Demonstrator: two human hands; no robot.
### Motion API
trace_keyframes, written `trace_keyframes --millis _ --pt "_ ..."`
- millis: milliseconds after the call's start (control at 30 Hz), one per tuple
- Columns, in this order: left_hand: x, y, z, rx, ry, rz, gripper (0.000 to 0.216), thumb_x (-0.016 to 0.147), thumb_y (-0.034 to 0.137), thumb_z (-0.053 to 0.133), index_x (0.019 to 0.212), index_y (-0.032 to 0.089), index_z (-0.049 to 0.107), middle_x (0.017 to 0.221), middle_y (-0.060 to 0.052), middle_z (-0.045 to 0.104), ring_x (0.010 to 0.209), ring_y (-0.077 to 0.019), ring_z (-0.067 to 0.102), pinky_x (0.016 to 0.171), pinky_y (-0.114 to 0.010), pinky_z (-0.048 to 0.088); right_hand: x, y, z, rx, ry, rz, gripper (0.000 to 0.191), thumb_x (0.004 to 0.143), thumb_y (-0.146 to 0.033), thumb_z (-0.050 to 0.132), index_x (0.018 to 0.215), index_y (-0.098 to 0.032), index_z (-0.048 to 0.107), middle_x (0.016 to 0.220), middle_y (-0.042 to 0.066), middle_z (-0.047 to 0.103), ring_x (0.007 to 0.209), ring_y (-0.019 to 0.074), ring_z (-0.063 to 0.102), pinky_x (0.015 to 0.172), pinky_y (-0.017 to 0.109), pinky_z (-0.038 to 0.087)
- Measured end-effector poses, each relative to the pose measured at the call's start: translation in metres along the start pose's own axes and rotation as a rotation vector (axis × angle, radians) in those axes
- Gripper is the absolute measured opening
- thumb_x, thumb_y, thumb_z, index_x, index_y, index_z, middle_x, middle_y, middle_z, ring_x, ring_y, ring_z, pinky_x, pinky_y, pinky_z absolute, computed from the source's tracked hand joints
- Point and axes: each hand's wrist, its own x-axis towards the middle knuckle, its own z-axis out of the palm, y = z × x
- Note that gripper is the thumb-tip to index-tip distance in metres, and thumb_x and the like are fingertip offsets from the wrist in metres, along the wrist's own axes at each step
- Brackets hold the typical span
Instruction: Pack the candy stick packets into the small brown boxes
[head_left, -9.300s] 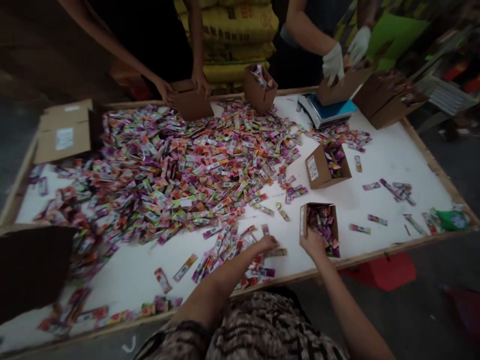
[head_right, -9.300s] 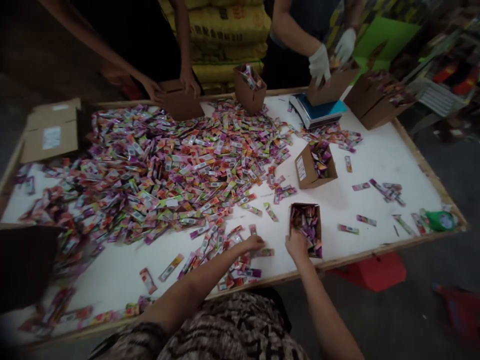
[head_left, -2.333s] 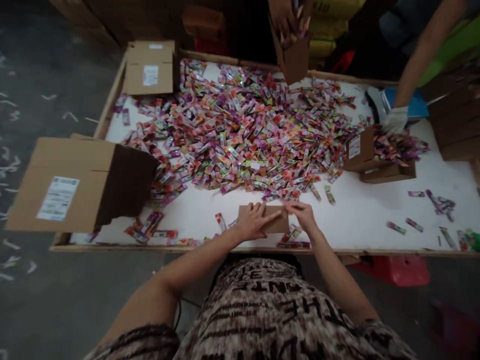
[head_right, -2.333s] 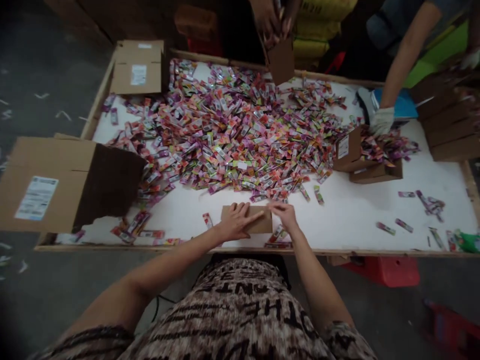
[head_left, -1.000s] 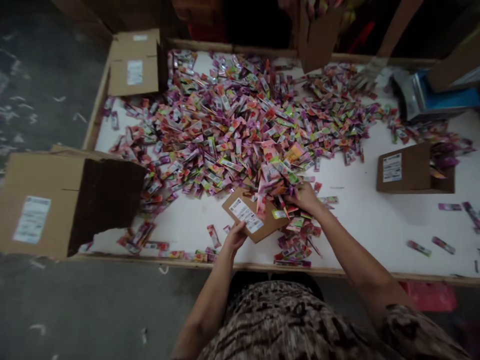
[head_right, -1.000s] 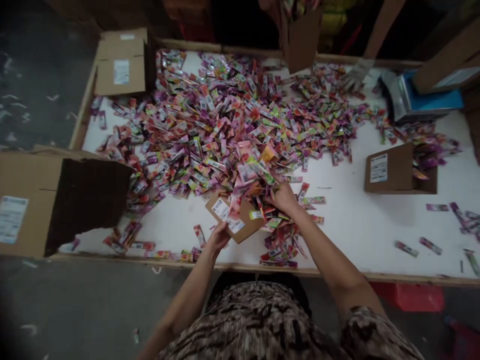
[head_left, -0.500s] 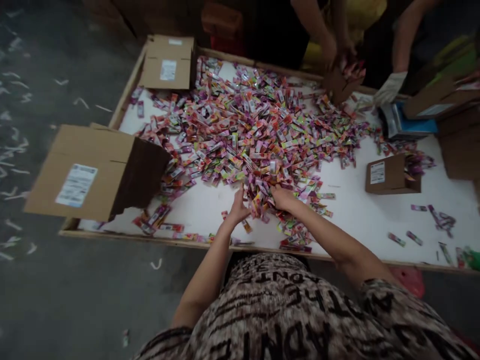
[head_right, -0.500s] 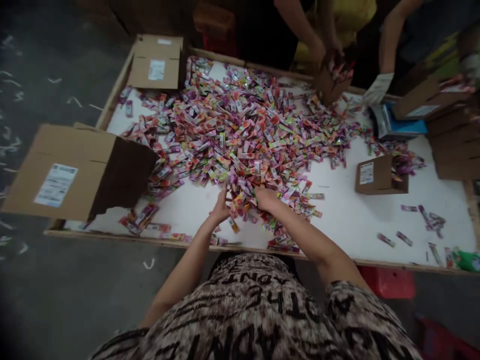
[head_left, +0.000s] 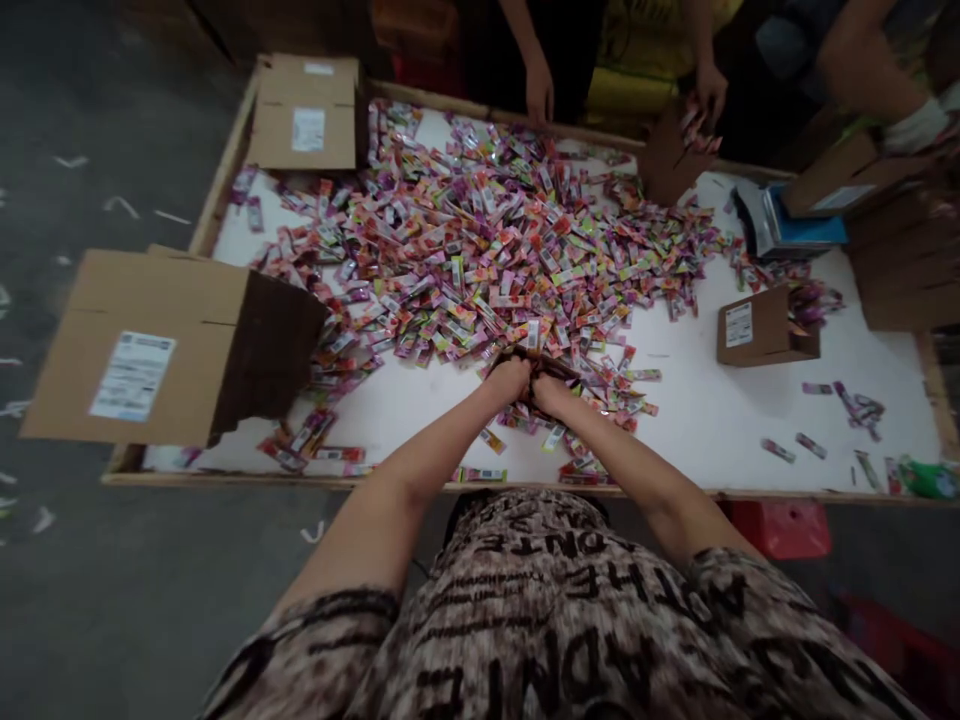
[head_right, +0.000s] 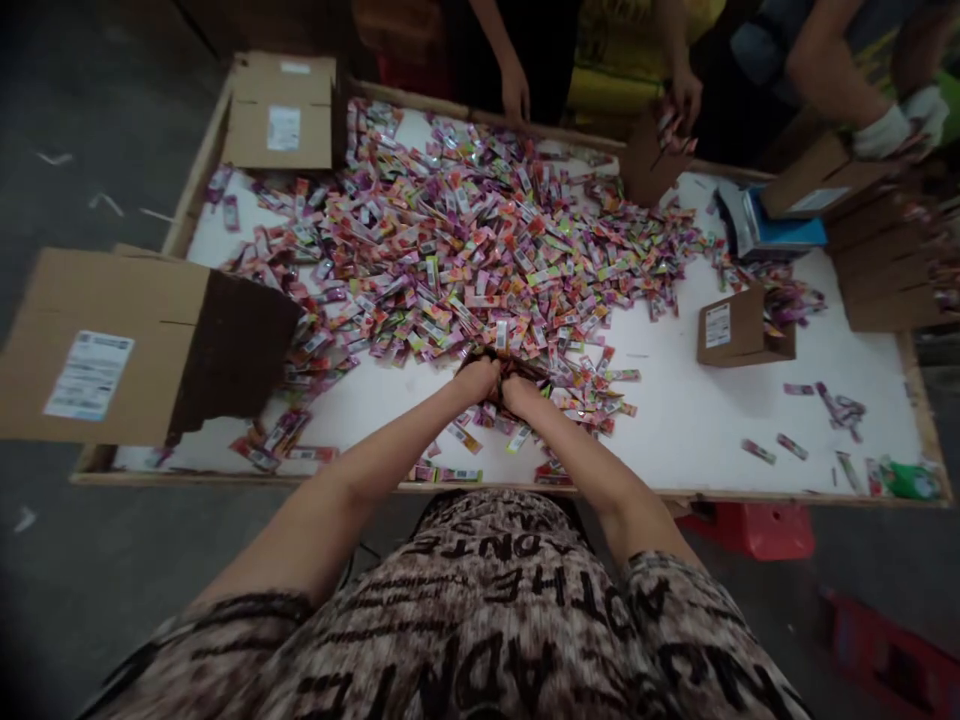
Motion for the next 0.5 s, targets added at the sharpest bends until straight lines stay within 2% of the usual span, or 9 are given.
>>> trace_keyframes --millis 100,200,267,333,400,433,500 --pt "0.022 0.003 0.001 0.011 -0.012 -0.023 0.042 0.084 0.017 0.069 0.123 0.003 0.065 0.116 -0.026 0.066 0.104 -0.0314 0.07 0.088 -0.035 0.054 0.0 0.015 -0.015 0.042 0.028 0.016 0.028 0.084 -0.022 0.065 0.106 -0.008 0.076 0.105 0.018 0.074 0.094 0.0264 0.07 0.079 0.027 0.051" --pt "0.027 -0.004 0.001 -0.022 -0.006 0.033 0.05 0.078 0.028 0.079 0.122 0.008 0.067 0.115 -0.021 0.068 0.104 -0.0304 0.07 0.091 -0.033 0.053 -0.015 0.049 -0.055 0.212 0.184 0.069 0.036 0.083 -0.033 0.069 0.11 -0.011 0.076 0.103 0.013 0.075 0.094 0.0273 0.07 0.082 0.031 0.052" --pt "0.023 -0.007 0.0 -0.053 0.006 0.056 0.046 0.082 0.034 0.076 0.12 0.009 0.069 0.111 -0.019 0.07 0.102 -0.0298 0.07 0.091 -0.033 0.053 -0.028 0.07 -0.082 0.326 0.367 0.067 0.056 0.084 -0.043 0.07 0.131 -0.013 0.067 0.122 0.014 0.07 0.11 0.0296 0.066 0.093 0.035 0.051" --pt "0.015 -0.008 -0.002 -0.082 0.031 0.055 0.04 0.087 0.031 0.07 0.121 0.01 0.069 0.109 -0.019 0.07 0.1 -0.0289 0.07 0.089 -0.033 0.052 -0.041 0.085 -0.095 0.36 0.517 0.047 0.087 0.08 -0.052 0.076 0.153 -0.018 0.045 0.149 0.017 0.052 0.134 0.0339 0.051 0.107 0.042 0.044" --pt "0.005 -0.009 -0.004 -0.127 0.091 0.052 0.037 0.089 0.021 0.061 0.124 0.011 0.068 0.109 -0.018 0.069 0.099 -0.0275 0.069 0.088 -0.033 0.052 -0.053 0.091 -0.087 0.317 0.52 0.037 0.111 0.073 -0.056 0.083 0.162 -0.022 0.027 0.162 0.019 0.032 0.147 0.0389 0.033 0.115 0.051 0.036" --pt "0.001 -0.011 -0.005 -0.158 0.139 0.056 0.035 0.09 0.017 0.057 0.123 0.013 0.069 0.108 -0.017 0.068 0.1 -0.0271 0.068 0.089 -0.033 0.052 -0.059 0.091 -0.076 0.279 0.465 0.037 0.116 0.069 -0.055 0.086 0.163 -0.024 0.026 0.163 0.021 0.028 0.149 0.0415 0.029 0.115 0.055 0.033" --pt "-0.006 -0.016 -0.004 -0.227 0.235 0.069 0.032 0.092 0.014 0.05 0.116 0.015 0.071 0.109 -0.016 0.066 0.102 -0.027 0.067 0.091 -0.035 0.051 -0.067 0.083 -0.042 0.205 0.339 0.023 0.113 0.066 -0.05 0.091 0.16 -0.025 0.033 0.161 0.022 0.029 0.147 0.0443 0.03 0.115 0.058 0.032"
